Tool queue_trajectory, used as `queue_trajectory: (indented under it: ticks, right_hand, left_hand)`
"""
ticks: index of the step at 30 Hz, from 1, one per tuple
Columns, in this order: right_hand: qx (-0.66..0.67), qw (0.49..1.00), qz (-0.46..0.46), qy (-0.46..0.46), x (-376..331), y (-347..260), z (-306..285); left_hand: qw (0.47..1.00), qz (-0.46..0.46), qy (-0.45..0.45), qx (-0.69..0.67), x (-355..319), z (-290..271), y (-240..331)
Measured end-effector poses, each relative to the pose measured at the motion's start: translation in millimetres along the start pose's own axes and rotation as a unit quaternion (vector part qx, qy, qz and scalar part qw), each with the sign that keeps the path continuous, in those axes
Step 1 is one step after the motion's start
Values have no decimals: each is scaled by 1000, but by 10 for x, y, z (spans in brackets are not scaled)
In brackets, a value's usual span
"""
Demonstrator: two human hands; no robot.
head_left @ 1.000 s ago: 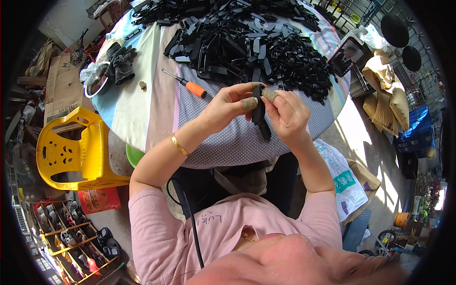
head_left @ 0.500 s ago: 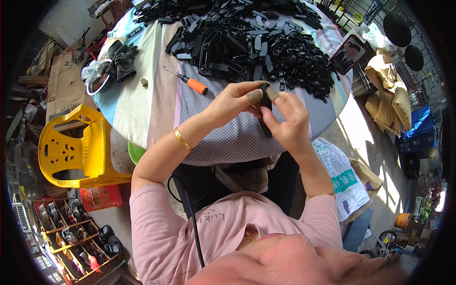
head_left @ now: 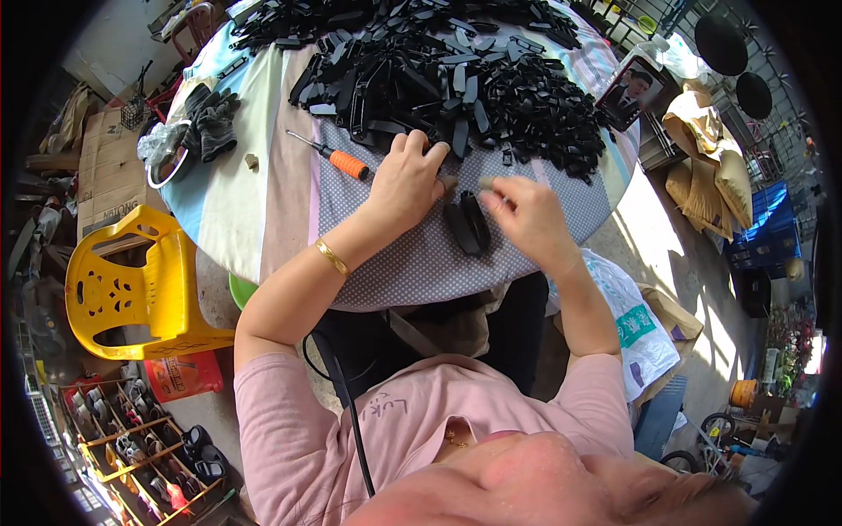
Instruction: Assembling small black plastic hardware components by applying adhesive foam pads to them.
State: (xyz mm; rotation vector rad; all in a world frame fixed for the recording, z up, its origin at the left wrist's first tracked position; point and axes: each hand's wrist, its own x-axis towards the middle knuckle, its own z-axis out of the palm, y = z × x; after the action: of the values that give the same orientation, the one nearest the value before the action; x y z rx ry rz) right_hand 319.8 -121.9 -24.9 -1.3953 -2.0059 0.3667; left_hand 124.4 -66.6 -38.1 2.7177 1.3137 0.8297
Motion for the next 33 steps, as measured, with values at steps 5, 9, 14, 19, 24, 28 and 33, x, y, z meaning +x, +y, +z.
queue_trajectory:
  ticks: [5,9,14,19,24,28,33]
  right_hand:
    - [-201,977,28,73,294,318,41]
    - [-221,974,13,43,270,351,108]
    - [-219,973,18,64,212,351,132]
    - [-184,981,56,31,266,326,55]
    - [-103,992,53,53,265,298,35]
    - [160,980,9,116,220,121,10]
    - [170,973,-11,156,253,-141,23]
  left_hand:
    - [999,-47,-10,-4,-5,13,-12]
    - [988,-102,0,-113,-87,-56,-89]
    - [974,-138,-16,-182,-77,-166,-37]
    - [910,-212,-47,-354,-24,-282,-96]
    - [673,-293,-84,-673,25,-324,-111]
    - [646,-273,-103,-705,6,-364,-61]
    - [647,-248,-107,-713,-33,-261,-39]
